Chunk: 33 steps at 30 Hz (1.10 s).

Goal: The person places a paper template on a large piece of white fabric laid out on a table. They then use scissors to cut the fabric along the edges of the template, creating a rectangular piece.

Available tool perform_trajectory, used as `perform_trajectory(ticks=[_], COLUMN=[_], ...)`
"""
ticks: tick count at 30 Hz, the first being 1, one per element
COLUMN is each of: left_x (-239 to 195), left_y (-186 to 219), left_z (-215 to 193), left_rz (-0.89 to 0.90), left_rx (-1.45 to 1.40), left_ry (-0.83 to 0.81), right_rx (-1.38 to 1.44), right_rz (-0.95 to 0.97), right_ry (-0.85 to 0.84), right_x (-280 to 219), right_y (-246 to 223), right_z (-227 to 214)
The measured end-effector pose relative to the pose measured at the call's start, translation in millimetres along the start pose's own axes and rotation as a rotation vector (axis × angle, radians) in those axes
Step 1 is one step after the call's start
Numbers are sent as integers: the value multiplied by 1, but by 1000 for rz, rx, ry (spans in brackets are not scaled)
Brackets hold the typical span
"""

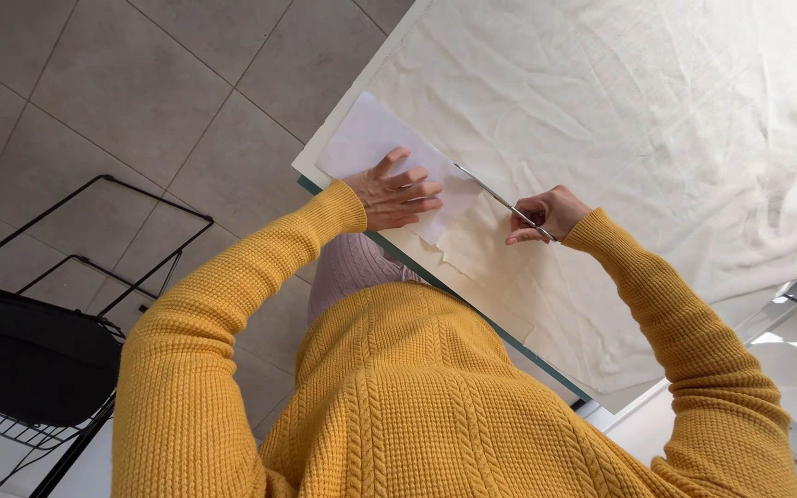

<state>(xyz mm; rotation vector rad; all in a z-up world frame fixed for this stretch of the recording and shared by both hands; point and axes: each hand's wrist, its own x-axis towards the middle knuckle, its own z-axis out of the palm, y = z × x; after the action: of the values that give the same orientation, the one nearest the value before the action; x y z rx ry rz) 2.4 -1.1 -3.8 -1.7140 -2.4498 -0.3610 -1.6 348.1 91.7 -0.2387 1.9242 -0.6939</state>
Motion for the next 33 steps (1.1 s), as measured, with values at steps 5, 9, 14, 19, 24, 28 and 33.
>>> perform_trajectory(ticks=[5,9,14,19,24,28,33], left_x=[1,2,1,1,1,1,2], left_y=[-1,0,1,0,1,0,-2], left_z=[-1,-2,-2,0,1,-3,-4], left_rz=[7,19,8,24,6,23,20], left_rx=[27,21,11,22,9,8,31], left_ry=[28,0,2,-30,-11,-20,-13], right_rx=[-4,-21,-64,-15,-54,-92,-101], right_rz=[27,19,33,39,-36,-35,-30], right_ry=[-13,6,13,9,37,62,66], right_x=[2,1,2,2,13,18,19], right_y=[-4,-4,0,-10,-17,-20,-20], right_z=[-1,1,5,-1,-2,-1,-3])
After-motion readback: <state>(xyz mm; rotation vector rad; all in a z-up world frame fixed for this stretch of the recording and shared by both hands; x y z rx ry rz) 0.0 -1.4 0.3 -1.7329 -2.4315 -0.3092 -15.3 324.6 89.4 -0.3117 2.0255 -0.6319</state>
